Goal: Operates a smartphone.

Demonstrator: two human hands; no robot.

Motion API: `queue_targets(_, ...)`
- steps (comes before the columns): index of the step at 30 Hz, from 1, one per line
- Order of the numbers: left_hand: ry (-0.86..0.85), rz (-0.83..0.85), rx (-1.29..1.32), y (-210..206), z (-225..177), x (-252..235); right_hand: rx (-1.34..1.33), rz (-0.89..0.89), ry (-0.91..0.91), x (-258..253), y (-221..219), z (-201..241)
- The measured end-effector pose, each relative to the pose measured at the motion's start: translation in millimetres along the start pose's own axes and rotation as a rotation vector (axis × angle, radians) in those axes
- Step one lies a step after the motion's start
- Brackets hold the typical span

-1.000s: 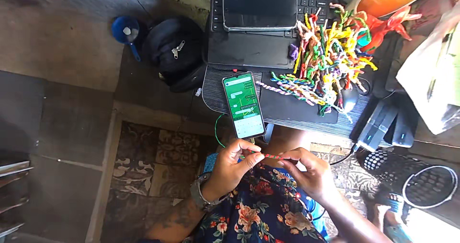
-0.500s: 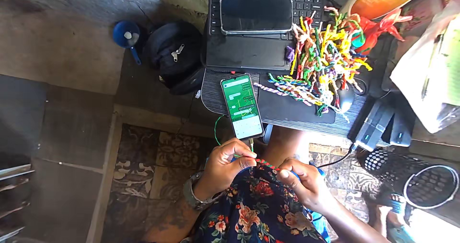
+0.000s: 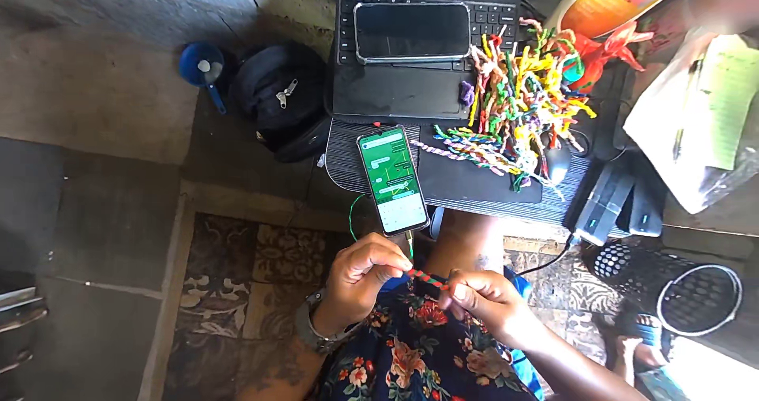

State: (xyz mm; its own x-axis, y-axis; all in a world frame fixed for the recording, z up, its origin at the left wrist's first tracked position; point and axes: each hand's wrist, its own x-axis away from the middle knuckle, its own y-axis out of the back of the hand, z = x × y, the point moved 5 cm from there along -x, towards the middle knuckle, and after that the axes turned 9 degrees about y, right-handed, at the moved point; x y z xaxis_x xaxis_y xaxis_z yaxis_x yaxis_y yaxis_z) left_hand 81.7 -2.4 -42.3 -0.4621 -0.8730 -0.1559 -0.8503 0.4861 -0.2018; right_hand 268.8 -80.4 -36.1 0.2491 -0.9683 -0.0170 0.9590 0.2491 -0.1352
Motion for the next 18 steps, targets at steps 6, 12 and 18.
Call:
queue_targets(6, 0.265, -0.283, 0.015, 14, 22, 4, 1.166, -0.342, 0.287, -29, 68, 0)
queue_targets(12, 0.423, -0.391, 0.13, 20, 39, 13, 1.404, -0.493, 0.235, -43, 92, -13)
queue_targets(18, 0.496, -0.472, 0.111, 28, 49, 18, 1.241, -0.316, 0.335, -59, 14, -40)
